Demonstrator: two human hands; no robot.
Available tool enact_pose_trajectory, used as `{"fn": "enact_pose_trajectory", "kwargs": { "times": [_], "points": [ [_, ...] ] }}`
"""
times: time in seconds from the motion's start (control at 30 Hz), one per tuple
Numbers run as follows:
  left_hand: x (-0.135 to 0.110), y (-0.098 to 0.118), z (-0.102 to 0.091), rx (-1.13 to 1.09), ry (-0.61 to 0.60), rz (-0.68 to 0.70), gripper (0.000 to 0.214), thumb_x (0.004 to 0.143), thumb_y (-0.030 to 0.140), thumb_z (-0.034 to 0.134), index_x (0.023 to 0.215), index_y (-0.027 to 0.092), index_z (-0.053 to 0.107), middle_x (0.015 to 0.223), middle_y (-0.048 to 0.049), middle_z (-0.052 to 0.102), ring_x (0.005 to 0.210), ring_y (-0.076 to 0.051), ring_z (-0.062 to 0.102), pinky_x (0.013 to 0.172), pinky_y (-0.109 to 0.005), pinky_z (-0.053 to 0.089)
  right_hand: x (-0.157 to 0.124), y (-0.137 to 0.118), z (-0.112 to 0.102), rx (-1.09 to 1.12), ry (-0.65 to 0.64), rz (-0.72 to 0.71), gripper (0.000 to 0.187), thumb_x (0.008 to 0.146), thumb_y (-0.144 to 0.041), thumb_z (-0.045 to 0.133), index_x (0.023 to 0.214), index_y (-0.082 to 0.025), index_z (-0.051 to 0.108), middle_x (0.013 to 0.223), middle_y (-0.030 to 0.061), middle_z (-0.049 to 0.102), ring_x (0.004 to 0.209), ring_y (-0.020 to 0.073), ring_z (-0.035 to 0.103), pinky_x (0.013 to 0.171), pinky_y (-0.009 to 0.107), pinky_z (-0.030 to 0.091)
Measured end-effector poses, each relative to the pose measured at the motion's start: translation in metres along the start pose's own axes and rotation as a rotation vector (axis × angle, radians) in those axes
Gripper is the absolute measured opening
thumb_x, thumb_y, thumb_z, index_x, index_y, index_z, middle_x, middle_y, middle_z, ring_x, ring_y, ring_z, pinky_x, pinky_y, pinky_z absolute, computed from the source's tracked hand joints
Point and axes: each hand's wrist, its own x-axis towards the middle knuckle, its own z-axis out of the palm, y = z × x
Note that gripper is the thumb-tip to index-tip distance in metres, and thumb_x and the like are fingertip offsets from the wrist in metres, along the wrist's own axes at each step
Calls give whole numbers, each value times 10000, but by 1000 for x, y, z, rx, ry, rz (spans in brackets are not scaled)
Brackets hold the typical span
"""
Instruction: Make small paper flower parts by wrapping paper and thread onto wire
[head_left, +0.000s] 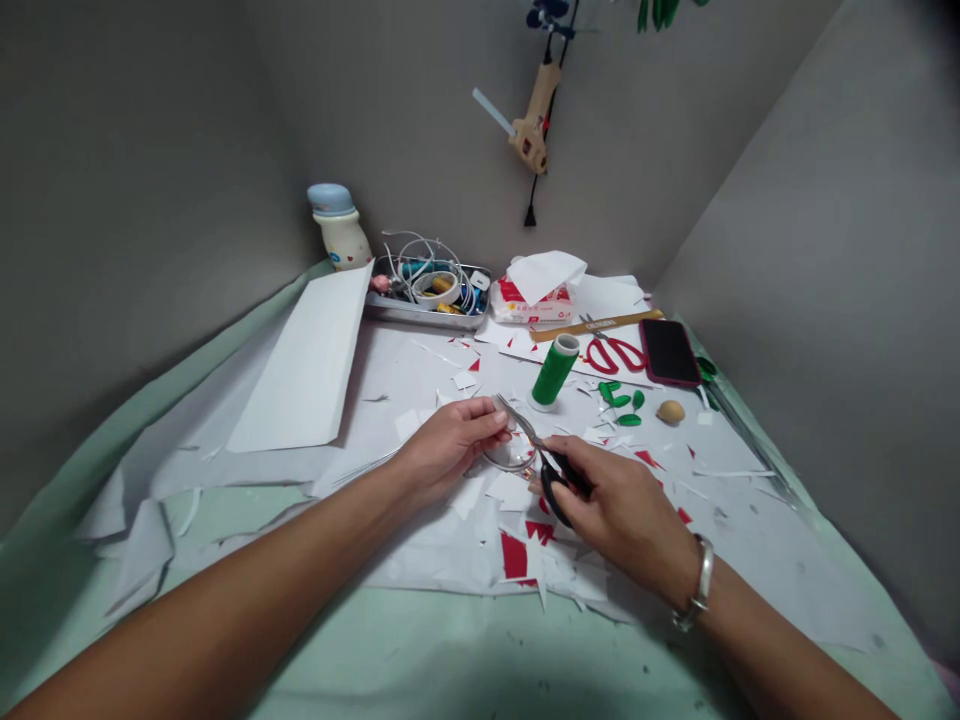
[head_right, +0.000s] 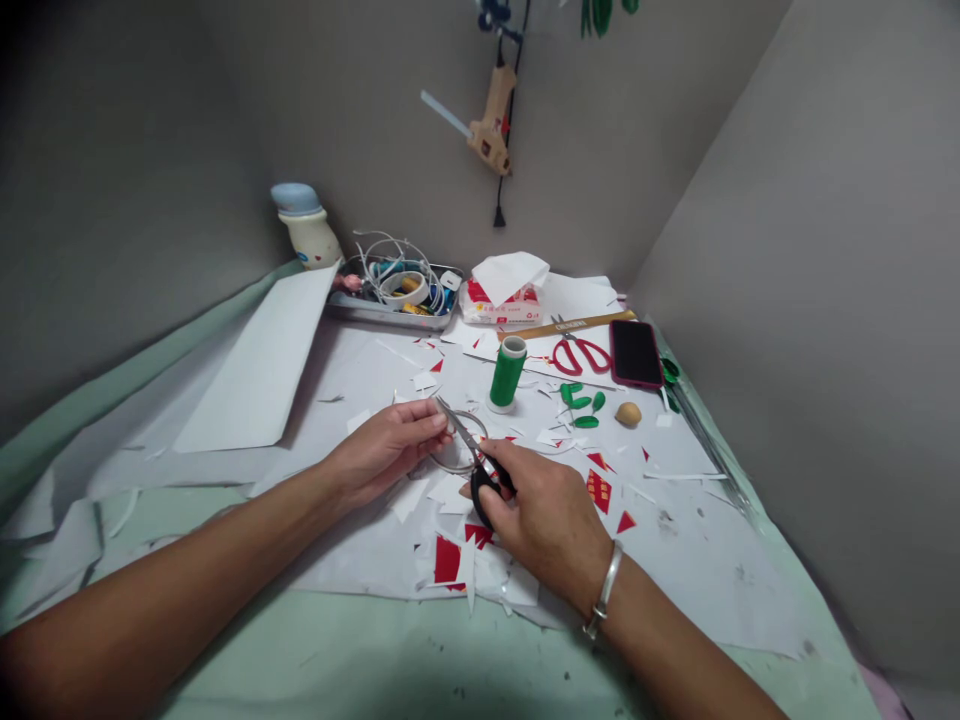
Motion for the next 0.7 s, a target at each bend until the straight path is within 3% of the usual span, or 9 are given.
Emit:
{"fn": "enact_pose_trajectory", "kwargs": {
  "times": [0.53, 0.7],
  "points": [
    [-2, 1, -1, 135, 31, -2, 160, 753, 259, 735, 701, 144, 638, 701, -34, 594, 623, -111, 484, 596, -245, 344, 3, -2, -10, 85, -68, 29, 333, 807, -203, 558, 1119, -256, 661, 877, 12, 736, 740, 180, 658, 655, 284, 477],
    [-2, 0, -1, 181, 62, 46, 155, 732, 255, 749, 714, 158, 630, 662, -2, 559, 592, -100, 474, 570, -241, 325, 7, -1, -9, 184, 12, 113, 268, 838, -304, 589, 1092, -232, 638, 687, -15, 652, 583, 147, 572, 567, 259, 443]
  ]
}}
